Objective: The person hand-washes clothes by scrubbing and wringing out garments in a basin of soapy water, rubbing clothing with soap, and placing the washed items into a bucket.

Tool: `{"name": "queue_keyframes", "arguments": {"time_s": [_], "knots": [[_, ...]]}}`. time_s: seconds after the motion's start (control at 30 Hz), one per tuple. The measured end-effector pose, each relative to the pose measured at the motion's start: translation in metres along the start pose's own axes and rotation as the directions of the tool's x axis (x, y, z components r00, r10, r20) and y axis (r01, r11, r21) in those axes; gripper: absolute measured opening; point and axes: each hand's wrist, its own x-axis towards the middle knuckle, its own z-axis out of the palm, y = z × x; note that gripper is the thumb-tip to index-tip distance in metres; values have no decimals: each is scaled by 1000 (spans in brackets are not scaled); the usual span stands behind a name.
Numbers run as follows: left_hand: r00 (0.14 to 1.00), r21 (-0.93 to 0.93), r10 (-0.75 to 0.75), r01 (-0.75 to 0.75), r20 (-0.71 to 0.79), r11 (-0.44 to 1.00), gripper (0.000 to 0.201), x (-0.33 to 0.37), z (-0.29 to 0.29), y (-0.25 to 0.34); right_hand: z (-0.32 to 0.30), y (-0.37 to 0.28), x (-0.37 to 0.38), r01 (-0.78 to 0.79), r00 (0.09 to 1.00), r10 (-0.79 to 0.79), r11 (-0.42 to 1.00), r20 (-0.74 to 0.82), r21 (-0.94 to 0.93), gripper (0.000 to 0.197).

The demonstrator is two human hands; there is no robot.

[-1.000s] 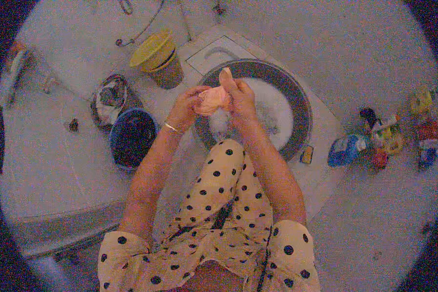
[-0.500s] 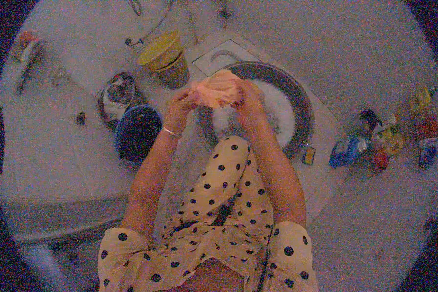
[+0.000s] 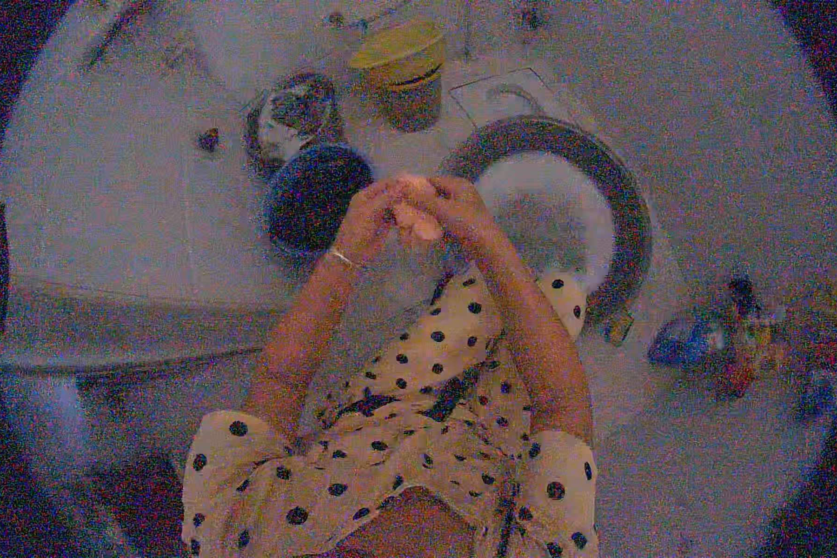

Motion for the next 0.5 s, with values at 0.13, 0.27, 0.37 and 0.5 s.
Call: {"name": "queue_keyframes", "arguments": {"time_s": [0.13,0.27,0.37,0.5], "knots": [[994,-216,-69,49,-87,975,19,-13,-50,-13,25,3,9,-61,997,60,998,-49,-20,29],[963,-509,-155,23,-220,860,20,-21,-104,-9,72,24,39,-65,979,72,997,-190,47,27],[939,-490,-25,-156,-343,857,19,-12,-119,11,102,35,79,149,975,-145,989,-170,11,29],[738,61,180,-185,-650,981,23,-12,-198,19,174,36,113,283,959,-281,926,42,-250,48]]}}
